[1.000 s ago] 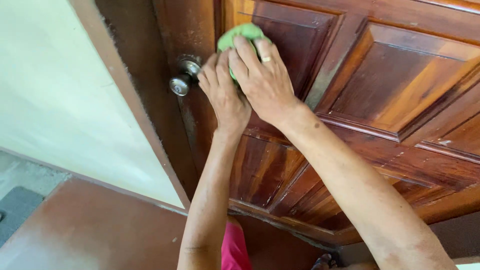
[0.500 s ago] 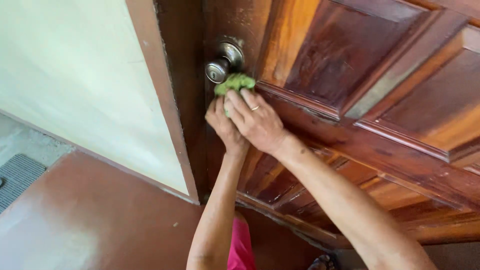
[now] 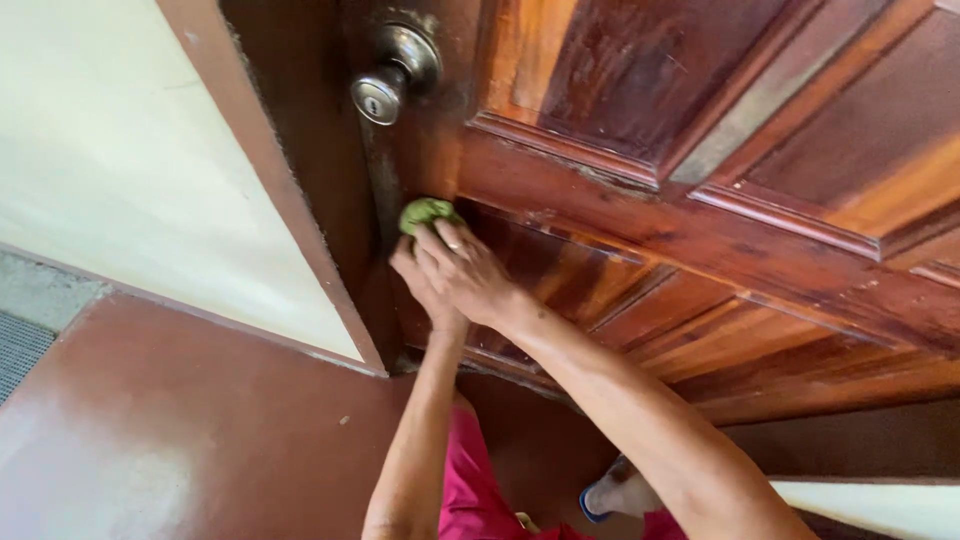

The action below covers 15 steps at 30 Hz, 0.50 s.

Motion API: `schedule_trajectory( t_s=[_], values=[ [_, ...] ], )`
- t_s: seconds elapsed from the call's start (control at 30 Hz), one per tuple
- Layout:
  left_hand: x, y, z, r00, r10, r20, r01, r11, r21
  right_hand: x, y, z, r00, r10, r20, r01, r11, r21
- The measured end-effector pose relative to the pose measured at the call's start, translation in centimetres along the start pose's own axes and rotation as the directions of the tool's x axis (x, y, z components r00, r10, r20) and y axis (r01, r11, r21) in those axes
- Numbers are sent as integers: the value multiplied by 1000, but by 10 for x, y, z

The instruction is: Cleaning a wooden door with a green cloth.

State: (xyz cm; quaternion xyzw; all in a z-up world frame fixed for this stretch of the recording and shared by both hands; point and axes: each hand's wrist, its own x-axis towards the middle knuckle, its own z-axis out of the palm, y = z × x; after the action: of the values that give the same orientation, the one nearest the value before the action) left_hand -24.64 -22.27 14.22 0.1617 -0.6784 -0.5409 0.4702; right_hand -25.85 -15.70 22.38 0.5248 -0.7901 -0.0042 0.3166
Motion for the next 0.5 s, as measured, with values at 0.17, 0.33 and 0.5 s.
schedule_trajectory(
  t_s=[0.17, 0.33, 0.5],
  values=[
    [-51, 12, 34, 996, 17, 88, -20, 999, 34, -67, 15, -36, 994, 113, -1, -113, 990, -82],
    [-68, 67, 38, 952, 210, 224, -204, 978, -49, -80, 32, -104, 980, 197, -1, -195, 971, -138],
    [-64, 83, 45, 950, -126, 287, 230, 903, -364, -90, 29, -102, 971, 239, -23, -240, 965, -108]
  ],
)
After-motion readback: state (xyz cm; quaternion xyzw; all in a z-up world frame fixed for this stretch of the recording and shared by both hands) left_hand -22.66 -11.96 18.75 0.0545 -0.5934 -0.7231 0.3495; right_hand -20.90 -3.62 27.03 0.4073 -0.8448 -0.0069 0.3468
